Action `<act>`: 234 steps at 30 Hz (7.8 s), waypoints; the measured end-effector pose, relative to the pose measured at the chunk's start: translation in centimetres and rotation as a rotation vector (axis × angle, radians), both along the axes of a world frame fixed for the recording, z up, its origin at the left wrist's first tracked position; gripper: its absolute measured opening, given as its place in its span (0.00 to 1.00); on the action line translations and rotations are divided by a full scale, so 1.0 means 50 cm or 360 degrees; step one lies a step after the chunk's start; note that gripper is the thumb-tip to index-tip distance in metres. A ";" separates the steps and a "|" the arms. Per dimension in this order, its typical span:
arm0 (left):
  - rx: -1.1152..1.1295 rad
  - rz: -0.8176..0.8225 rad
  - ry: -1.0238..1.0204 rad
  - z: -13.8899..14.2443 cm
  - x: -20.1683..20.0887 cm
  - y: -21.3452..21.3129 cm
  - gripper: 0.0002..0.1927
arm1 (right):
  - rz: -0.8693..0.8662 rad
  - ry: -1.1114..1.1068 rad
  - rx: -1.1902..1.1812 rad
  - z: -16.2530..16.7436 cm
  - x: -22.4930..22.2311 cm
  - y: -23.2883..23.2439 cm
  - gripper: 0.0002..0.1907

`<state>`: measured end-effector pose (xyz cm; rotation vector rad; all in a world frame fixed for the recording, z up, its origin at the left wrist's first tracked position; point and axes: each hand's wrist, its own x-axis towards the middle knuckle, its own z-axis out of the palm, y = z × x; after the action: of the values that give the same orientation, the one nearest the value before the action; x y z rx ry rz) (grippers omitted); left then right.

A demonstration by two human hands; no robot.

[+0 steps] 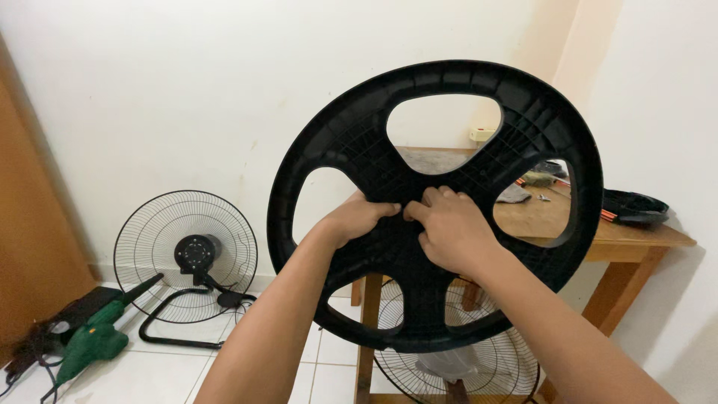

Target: The person assembles a pedestal fan stand. They slide the metal pole into the black outer tube, brush the tube surface, insert the pole into the round fan base, tighten a fastener at the base hub, and thread small screws into the base by hand.

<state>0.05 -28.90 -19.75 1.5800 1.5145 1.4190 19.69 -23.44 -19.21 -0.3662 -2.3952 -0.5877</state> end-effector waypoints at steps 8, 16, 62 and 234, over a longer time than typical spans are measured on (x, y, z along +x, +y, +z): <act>-0.0087 0.0058 -0.0016 0.009 0.001 -0.008 0.25 | -0.0098 0.0034 0.0052 -0.001 -0.004 -0.004 0.14; -0.0082 0.0056 -0.0037 0.003 0.005 -0.009 0.25 | -0.0116 0.0015 0.0032 0.003 -0.003 -0.012 0.17; 0.1315 0.1332 0.1887 -0.184 0.090 -0.024 0.25 | 0.0173 0.0547 -0.0430 -0.061 0.015 0.016 0.10; -0.0221 0.0021 0.0049 0.032 0.004 0.011 0.24 | -0.0137 0.0399 0.0008 -0.039 0.009 -0.007 0.11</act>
<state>0.25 -28.37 -18.14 1.5169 1.6079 1.2726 20.16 -23.79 -21.18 -0.5119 -2.1460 -0.5512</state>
